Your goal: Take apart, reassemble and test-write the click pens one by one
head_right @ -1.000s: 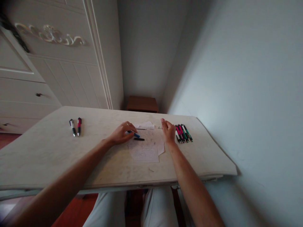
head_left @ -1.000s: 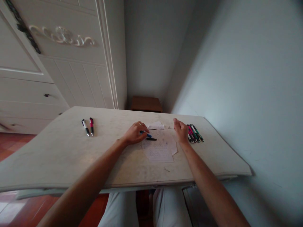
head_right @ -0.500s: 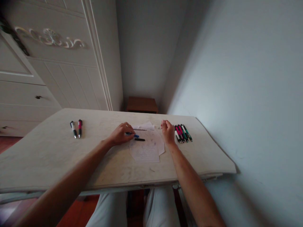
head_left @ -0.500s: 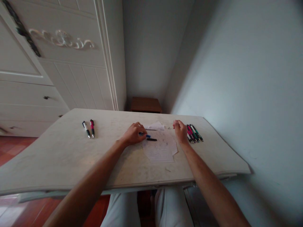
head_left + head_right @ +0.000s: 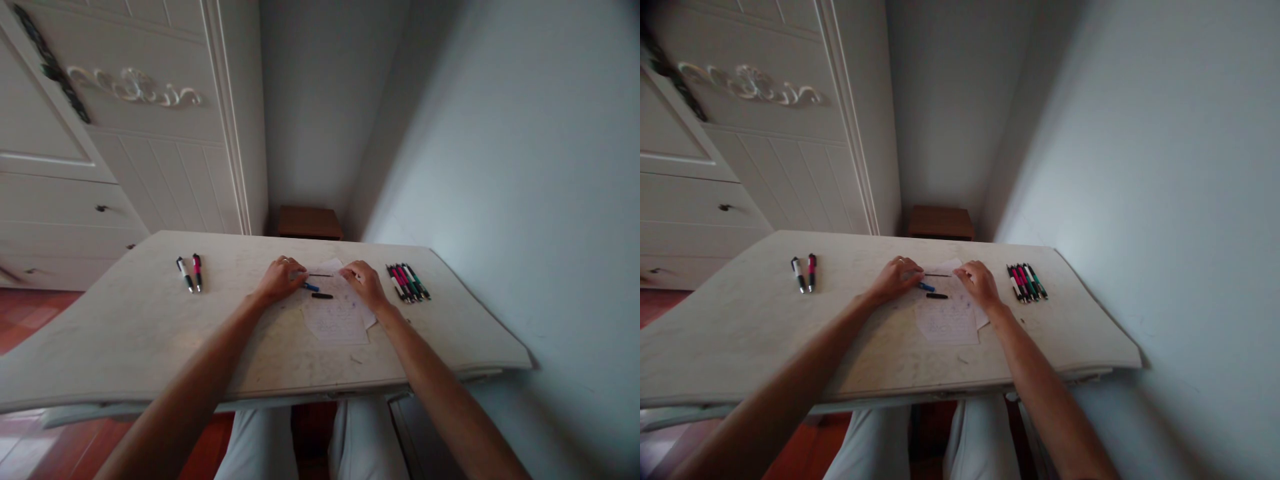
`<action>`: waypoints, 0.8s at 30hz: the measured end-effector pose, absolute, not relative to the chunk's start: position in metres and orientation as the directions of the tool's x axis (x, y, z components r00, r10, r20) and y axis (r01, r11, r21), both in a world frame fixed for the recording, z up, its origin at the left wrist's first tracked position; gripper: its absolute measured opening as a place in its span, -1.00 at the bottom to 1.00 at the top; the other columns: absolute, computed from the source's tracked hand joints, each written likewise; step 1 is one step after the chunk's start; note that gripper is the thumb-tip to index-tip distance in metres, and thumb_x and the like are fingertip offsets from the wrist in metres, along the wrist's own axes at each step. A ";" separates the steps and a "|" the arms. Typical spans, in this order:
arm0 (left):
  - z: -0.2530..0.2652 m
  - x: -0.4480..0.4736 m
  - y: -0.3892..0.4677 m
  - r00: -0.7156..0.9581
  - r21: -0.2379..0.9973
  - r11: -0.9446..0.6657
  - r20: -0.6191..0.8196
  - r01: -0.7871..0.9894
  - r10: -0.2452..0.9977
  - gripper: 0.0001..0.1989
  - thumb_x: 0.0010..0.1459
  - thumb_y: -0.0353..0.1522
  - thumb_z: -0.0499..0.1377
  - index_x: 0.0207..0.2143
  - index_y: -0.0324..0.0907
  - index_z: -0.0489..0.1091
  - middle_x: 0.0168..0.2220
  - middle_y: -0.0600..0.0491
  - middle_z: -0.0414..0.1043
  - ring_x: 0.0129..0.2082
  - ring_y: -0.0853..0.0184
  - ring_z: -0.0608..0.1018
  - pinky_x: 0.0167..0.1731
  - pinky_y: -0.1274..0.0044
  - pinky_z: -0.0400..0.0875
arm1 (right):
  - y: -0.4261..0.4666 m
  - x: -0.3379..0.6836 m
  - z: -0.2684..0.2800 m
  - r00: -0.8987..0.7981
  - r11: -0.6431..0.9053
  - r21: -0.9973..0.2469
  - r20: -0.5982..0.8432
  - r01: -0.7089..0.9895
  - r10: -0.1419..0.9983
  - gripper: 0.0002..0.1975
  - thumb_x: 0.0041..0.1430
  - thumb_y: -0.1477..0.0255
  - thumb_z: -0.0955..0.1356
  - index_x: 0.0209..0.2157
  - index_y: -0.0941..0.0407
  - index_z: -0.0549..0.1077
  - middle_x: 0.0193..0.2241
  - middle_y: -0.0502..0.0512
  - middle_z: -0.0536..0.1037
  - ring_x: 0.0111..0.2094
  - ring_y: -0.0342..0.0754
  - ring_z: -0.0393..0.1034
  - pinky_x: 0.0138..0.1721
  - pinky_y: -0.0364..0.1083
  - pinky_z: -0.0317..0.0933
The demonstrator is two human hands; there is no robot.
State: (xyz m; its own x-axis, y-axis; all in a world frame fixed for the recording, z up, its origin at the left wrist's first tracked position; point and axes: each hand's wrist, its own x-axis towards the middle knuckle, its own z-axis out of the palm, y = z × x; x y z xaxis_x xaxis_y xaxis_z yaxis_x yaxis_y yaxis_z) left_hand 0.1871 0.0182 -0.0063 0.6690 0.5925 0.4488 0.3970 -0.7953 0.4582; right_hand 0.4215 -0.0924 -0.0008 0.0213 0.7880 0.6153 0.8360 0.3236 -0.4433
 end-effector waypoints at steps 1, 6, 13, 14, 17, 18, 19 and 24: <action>-0.006 0.187 0.018 0.667 0.456 -0.795 0.450 0.400 0.594 -0.73 0.17 -0.24 0.13 -0.25 -0.18 0.57 -0.25 -0.06 0.56 -0.21 0.17 0.51 -0.11 0.37 0.37 | -0.091 0.419 -0.002 -0.035 0.354 -0.415 0.607 0.838 0.794 -0.72 0.29 0.26 0.26 -0.40 0.09 0.47 -0.42 0.08 0.53 -0.32 -0.03 0.36 -0.20 -0.06 0.21; -0.006 0.190 0.016 0.665 0.464 -0.783 0.434 0.414 0.608 -0.69 0.21 -0.21 0.09 -0.16 -0.15 0.55 -0.17 -0.04 0.56 -0.13 0.19 0.51 -0.04 0.39 0.35 | -0.086 0.403 -0.009 -0.150 0.370 -0.335 0.532 0.867 0.833 -0.71 0.27 0.45 0.28 0.01 0.08 0.45 -0.14 0.14 0.59 -0.09 0.03 0.41 -0.03 0.02 0.21; -0.009 0.193 0.015 0.694 0.453 -0.787 0.398 0.420 0.600 -0.66 0.28 -0.18 0.00 -0.12 -0.07 0.52 -0.10 0.01 0.53 -0.07 0.21 0.48 -0.01 0.38 0.30 | -0.087 0.400 -0.010 -0.140 0.317 -0.277 0.510 0.907 0.849 -0.72 0.23 0.48 0.32 -0.03 0.11 0.49 -0.26 0.17 0.61 -0.18 0.04 0.42 -0.07 0.02 0.23; -0.009 0.193 0.017 0.692 0.460 -0.789 0.409 0.407 0.595 -0.65 0.29 -0.20 -0.02 -0.14 -0.09 0.53 -0.12 0.00 0.54 -0.09 0.23 0.49 -0.01 0.39 0.30 | -0.087 0.401 -0.010 -0.141 0.328 -0.286 0.520 0.900 0.842 -0.71 0.23 0.49 0.32 -0.02 0.11 0.48 -0.25 0.15 0.61 -0.17 0.04 0.41 -0.07 0.03 0.23; -0.011 0.195 0.020 0.663 0.485 -0.788 0.451 0.380 0.597 -0.62 0.30 -0.23 -0.05 -0.21 -0.17 0.54 -0.20 -0.04 0.55 -0.16 0.25 0.50 -0.04 0.42 0.31 | -0.085 0.403 -0.010 -0.154 0.350 -0.296 0.526 0.889 0.836 -0.67 0.21 0.51 0.33 0.02 0.11 0.45 -0.18 0.16 0.60 -0.12 0.04 0.40 -0.03 0.04 0.22; -0.011 0.195 0.021 0.652 0.488 -0.785 0.461 0.382 0.603 -0.61 0.30 -0.23 -0.05 -0.23 -0.18 0.54 -0.22 -0.05 0.55 -0.17 0.25 0.50 -0.05 0.43 0.31 | -0.084 0.403 -0.010 -0.153 0.342 -0.293 0.518 0.893 0.842 -0.66 0.21 0.51 0.33 0.03 0.13 0.44 -0.14 0.18 0.59 -0.10 0.05 0.39 -0.02 0.04 0.21; -0.011 0.196 0.021 0.646 0.486 -0.784 0.463 0.387 0.607 -0.62 0.30 -0.23 -0.05 -0.24 -0.18 0.54 -0.23 -0.05 0.55 -0.18 0.25 0.50 -0.06 0.43 0.31 | -0.083 0.402 -0.010 -0.148 0.329 -0.289 0.506 0.899 0.850 -0.65 0.21 0.51 0.33 0.05 0.14 0.43 -0.11 0.20 0.58 -0.08 0.05 0.39 -0.01 0.04 0.21; -0.008 0.198 0.015 0.662 0.459 -0.782 0.434 0.421 0.611 -0.67 0.28 -0.24 -0.01 -0.26 -0.14 0.53 -0.22 -0.03 0.55 -0.20 0.26 0.49 -0.09 0.43 0.31 | -0.078 0.402 -0.010 -0.112 0.274 -0.299 0.463 0.914 0.879 -0.65 0.20 0.54 0.33 0.04 0.14 0.44 -0.18 0.16 0.60 -0.12 0.02 0.40 -0.02 0.02 0.21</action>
